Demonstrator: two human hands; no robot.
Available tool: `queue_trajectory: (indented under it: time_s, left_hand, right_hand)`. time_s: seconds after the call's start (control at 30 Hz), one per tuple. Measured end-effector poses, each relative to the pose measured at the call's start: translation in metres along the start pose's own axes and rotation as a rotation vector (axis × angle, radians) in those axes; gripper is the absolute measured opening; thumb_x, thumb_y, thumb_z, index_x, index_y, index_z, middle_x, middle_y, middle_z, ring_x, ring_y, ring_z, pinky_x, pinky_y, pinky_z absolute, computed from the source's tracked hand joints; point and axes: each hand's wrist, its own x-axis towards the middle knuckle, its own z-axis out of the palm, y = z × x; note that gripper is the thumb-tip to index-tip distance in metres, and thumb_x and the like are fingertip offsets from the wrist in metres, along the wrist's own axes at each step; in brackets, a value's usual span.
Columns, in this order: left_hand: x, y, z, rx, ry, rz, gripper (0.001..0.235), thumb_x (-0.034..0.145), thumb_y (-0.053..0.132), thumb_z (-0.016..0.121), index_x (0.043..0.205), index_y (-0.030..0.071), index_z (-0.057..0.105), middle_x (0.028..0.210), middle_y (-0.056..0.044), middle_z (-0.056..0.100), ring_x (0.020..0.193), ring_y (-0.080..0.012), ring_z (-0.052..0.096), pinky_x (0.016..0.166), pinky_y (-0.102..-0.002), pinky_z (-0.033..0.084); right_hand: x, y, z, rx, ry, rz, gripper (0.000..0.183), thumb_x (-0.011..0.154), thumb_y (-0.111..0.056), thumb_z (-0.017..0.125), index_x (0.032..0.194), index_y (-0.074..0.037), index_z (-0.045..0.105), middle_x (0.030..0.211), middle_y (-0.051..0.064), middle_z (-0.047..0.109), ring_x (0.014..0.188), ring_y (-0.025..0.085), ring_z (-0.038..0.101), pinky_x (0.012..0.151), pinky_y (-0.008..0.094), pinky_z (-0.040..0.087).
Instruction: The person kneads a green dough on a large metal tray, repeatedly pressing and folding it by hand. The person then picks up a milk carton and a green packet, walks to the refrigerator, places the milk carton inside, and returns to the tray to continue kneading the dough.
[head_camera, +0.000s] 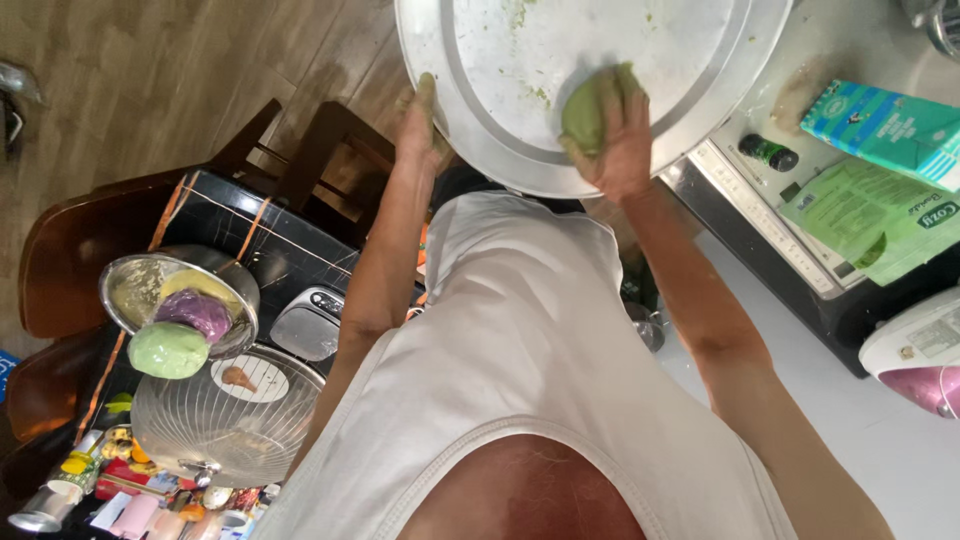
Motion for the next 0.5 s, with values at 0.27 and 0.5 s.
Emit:
queue_trajectory:
  time_s: [0.27,0.5]
  left_hand:
    - [0.027,-0.016,-0.013,0.031,-0.06,0.214,0.024,0.098,0.02,0.069,0.107,-0.003,0.069,0.101,-0.015,0.074,0.082,-0.023,0.071,0.072,-0.038,0.061]
    - [0.023,-0.011,-0.012,0.08,0.028,0.15,0.023,0.095,0.021,0.071,0.105,0.0,0.069,0.098,-0.012,0.075,0.081,-0.0194,0.071,0.073,-0.035,0.06]
  right_hand:
    - [0.05,-0.06,0.034,-0.315,-0.235,-0.282,0.067,0.097,-0.041,0.076,0.149,-0.007,0.05,0.158,0.02,0.041,0.151,0.039,0.037,0.116,0.063,0.03]
    - [0.178,-0.058,0.042,-0.457,-0.181,-0.291,0.075,0.107,-0.058,0.045,0.158,-0.004,0.041,0.158,0.028,0.036,0.15,0.041,0.026,0.119,0.066,0.017]
